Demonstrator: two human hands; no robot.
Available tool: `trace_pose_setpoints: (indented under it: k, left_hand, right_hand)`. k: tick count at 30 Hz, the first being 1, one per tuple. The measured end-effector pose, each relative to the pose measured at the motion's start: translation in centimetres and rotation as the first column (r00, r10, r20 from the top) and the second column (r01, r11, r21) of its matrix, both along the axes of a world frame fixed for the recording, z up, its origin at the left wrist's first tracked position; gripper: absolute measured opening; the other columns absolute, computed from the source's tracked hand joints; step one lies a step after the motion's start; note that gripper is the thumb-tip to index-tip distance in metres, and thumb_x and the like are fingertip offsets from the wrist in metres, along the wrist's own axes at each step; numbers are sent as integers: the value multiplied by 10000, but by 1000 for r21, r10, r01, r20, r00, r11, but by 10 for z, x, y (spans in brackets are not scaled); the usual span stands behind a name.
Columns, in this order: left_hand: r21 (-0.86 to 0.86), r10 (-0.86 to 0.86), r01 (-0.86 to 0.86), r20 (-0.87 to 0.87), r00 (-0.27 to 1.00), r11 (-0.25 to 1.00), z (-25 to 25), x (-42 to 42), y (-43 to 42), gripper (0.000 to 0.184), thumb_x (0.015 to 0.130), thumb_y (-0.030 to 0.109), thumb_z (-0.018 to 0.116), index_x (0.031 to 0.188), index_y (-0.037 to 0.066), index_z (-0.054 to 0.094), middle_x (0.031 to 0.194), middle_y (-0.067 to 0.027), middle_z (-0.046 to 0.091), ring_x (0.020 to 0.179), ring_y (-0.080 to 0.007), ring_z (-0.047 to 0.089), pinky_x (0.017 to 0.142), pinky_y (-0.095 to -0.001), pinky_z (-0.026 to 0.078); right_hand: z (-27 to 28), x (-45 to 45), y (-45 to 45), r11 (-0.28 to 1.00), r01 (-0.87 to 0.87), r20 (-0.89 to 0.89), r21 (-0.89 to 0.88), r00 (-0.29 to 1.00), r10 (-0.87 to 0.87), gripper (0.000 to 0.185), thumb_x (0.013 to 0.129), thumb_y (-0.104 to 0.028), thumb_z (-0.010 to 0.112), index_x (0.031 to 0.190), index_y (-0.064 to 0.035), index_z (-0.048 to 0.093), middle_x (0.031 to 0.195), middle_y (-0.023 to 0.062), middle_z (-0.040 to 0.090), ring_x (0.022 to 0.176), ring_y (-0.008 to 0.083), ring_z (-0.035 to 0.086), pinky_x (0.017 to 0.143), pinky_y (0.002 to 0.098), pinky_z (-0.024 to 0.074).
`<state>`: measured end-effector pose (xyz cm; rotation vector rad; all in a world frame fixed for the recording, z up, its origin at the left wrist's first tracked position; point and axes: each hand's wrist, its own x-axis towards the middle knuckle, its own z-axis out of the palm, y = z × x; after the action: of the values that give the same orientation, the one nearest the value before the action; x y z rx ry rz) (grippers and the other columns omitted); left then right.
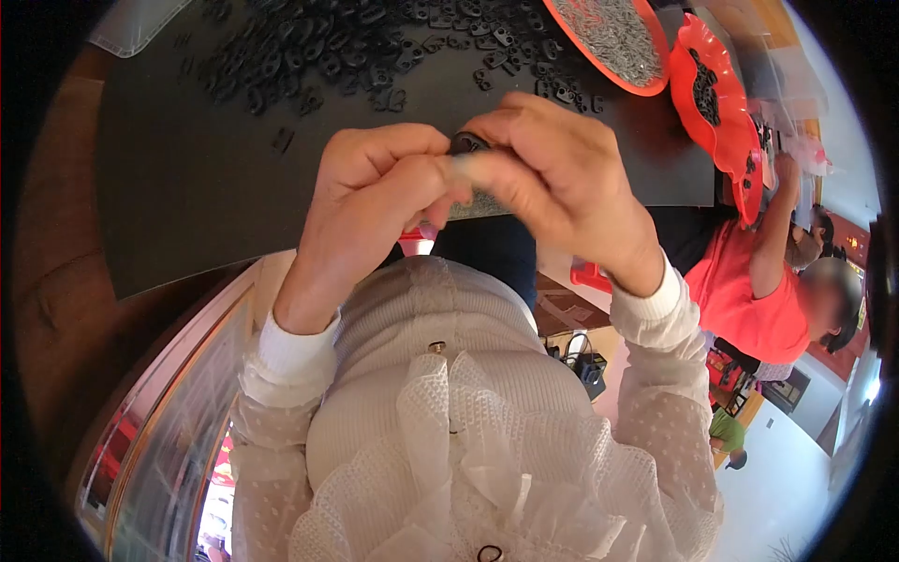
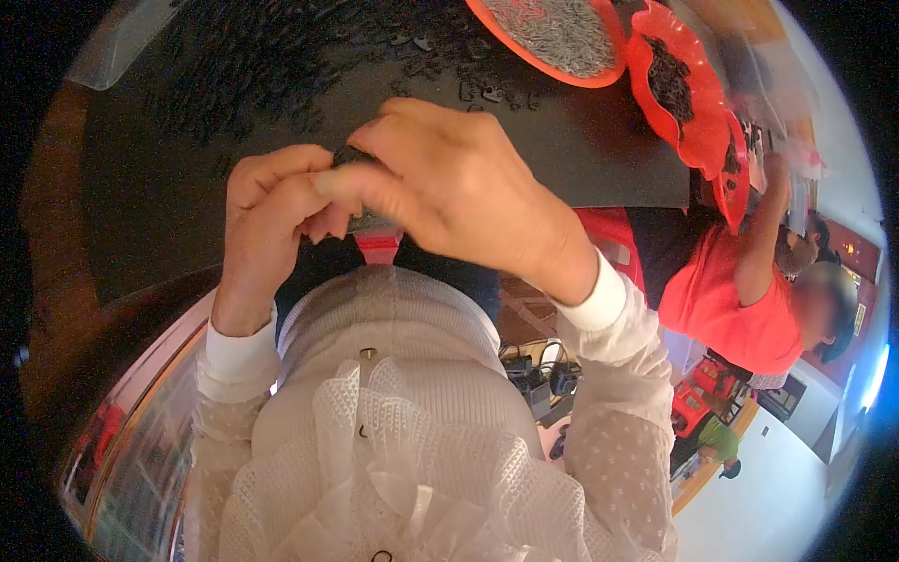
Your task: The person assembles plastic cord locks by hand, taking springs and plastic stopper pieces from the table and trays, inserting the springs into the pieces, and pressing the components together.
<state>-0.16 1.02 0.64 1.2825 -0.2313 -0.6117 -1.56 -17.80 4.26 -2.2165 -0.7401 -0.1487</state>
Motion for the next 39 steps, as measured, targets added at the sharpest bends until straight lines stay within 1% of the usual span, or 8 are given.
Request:
trace_pose_setpoints:
  k: [2, 4, 5, 11, 22, 29, 31, 39]
  left_hand:
    - [4, 46, -46, 13, 999, 999, -2, -1, -3, 169, 797, 95, 520, 667, -3, 563, 603, -51, 574, 476, -98, 481, 458, -237, 365]
    - [-76, 64, -69, -67, 996, 995, 1, -1, -4, 198, 816, 91, 512, 660, -14, 573, 580, -32, 555, 495, -63, 475, 463, -212, 366]
    - [-114, 72, -84, -106, 992, 990, 2, -2, -4, 213, 825, 89, 507, 657, -20, 577, 569, -22, 545, 504, -46, 473, 466, -199, 366]
    - [-128, 63, -67, -32, 997, 989, 3, -2, -6, 249, 854, 136, 504, 681, -11, 604, 601, -25, 575, 519, -57, 507, 474, -194, 370]
    - [6, 45, -46, 75, 996, 999, 5, -2, -9, 218, 832, 64, 485, 619, 17, 483, 558, 49, 418, 524, -11, 361, 449, -210, 291]
    - [-38, 34, -30, 123, 992, 999, 3, -3, -9, 204, 806, 54, 459, 608, 13, 430, 546, 46, 379, 518, -25, 312, 440, -236, 257]
    - [8, 0, -1, 146, 989, 1000, 5, -1, -8, 204, 801, 59, 456, 608, 6, 419, 533, 31, 363, 511, -33, 303, 437, -253, 253]
    - [42, -22, 16, 163, 986, 999, 2, -3, -9, 202, 785, 74, 433, 608, -16, 398, 508, -28, 328, 482, -62, 291, 427, -291, 255]
  right_hand:
    - [0, -4, 5, 994, 63, 130, -93, 990, -50, 328, 731, -230, 735, 877, 25, 588, 690, 132, 515, 563, 286, 556, 469, 355, 441]
    - [-6, -4, 7, 988, 85, 199, -128, 978, -58, 376, 694, -244, 755, 884, 31, 583, 696, 116, 494, 564, 284, 559, 471, 368, 451]
    - [-7, -4, 6, 990, 75, 189, -116, 981, -52, 368, 696, -241, 752, 883, 28, 583, 698, 115, 490, 564, 284, 557, 472, 364, 451]
    - [5, -3, -3, 989, -32, 125, -145, 991, 51, 313, 707, -200, 737, 882, 9, 584, 714, 102, 485, 568, 289, 556, 492, 356, 469]
    - [9, -10, -1, 963, 24, 168, -270, 986, 22, 377, 709, -226, 731, 960, 16, 588, 753, 81, 508, 596, 242, 578, 500, 337, 484]
    - [11, -8, 0, 940, 22, 202, -340, 978, 50, 330, 725, -270, 709, 873, -11, 569, 733, 74, 480, 598, 232, 565, 500, 330, 470]
    - [13, -9, 0, 926, 21, 191, -377, 980, 55, 309, 733, -270, 699, 831, -17, 552, 725, 77, 473, 611, 235, 567, 509, 331, 470]
    - [13, -8, 1, 940, -68, 116, -335, 987, 113, 264, 776, -227, 661, 758, -9, 514, 718, 106, 476, 611, 277, 556, 523, 364, 462]
